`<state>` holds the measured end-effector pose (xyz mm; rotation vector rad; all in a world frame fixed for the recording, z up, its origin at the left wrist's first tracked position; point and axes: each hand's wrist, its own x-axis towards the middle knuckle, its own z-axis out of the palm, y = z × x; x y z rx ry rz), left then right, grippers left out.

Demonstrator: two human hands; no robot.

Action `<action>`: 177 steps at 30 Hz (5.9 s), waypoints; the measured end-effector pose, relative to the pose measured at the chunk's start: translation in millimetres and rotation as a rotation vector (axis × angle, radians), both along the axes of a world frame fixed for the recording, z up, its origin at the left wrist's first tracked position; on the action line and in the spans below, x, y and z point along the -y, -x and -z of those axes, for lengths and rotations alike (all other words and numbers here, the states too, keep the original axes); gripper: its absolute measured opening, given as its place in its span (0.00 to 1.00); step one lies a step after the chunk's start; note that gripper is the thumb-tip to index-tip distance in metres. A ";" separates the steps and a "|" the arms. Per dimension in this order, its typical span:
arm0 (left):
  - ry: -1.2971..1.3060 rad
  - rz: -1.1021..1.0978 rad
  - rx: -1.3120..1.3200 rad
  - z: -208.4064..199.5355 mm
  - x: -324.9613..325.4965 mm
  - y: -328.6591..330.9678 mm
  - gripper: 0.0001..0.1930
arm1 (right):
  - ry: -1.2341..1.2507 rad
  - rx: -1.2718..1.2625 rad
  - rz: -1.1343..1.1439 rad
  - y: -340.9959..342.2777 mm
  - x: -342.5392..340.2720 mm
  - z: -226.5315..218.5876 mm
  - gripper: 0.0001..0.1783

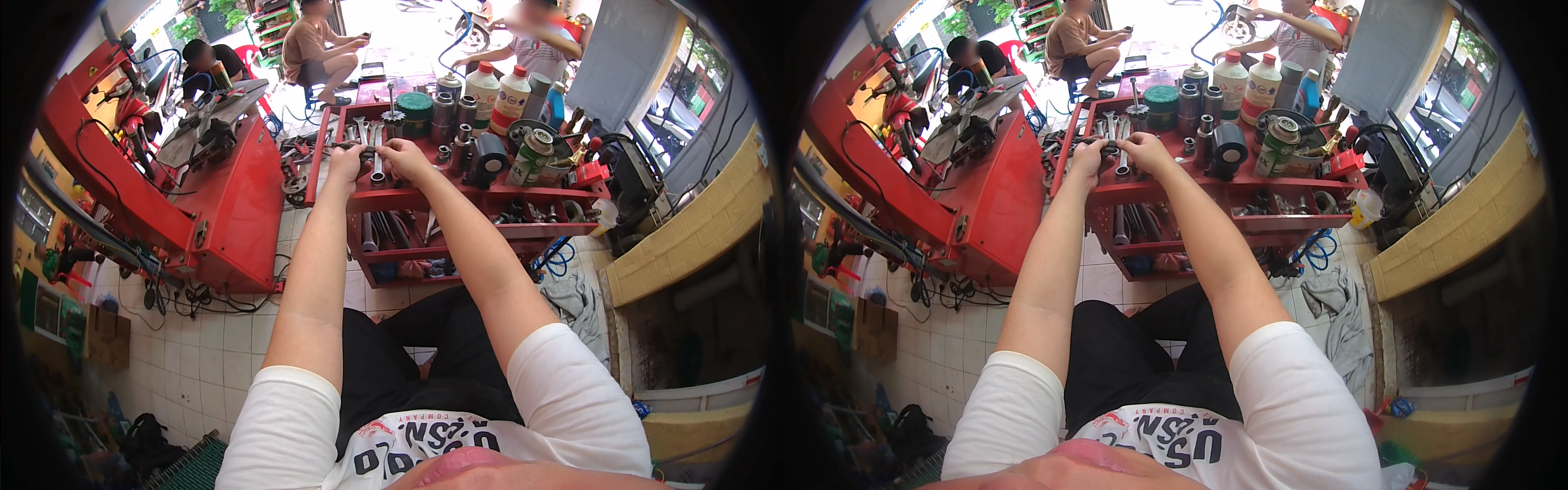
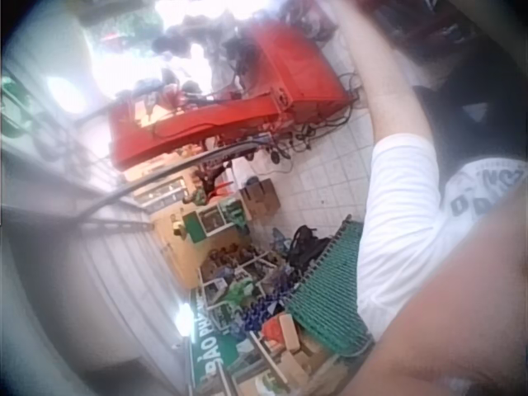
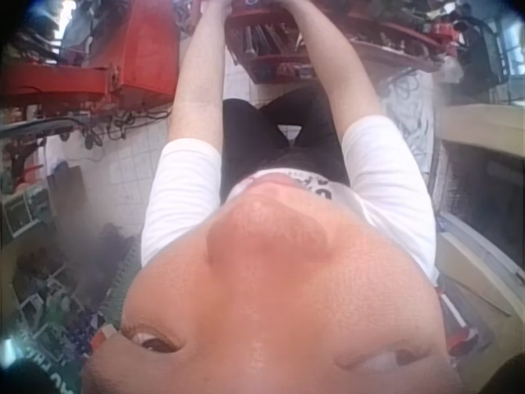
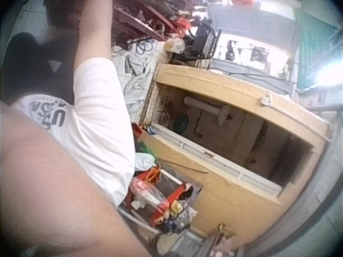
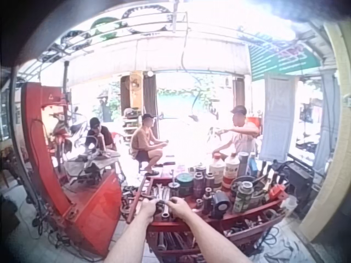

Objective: The person assembles a small mechanical component on a red tool cart, using a wrench to tighten a nut onto a threaded rod. They repeatedly pick up, align, and tighten the parts, occasionally placing them back on the cart.

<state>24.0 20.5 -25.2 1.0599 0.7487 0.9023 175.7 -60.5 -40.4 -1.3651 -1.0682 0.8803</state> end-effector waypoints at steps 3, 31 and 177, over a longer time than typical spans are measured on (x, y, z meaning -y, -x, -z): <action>-0.003 0.010 -0.011 2.4 -0.2 -1.0 0.09 | -0.002 0.015 0.001 -3.0 -0.2 0.4 0.22; 0.010 0.003 -0.020 5.9 -5.0 0.4 0.11 | 0.017 0.061 -0.010 -0.5 -1.9 3.9 0.25; -0.026 0.093 0.037 6.7 -5.7 3.9 0.16 | 0.107 0.006 0.011 -1.8 -1.8 0.9 0.22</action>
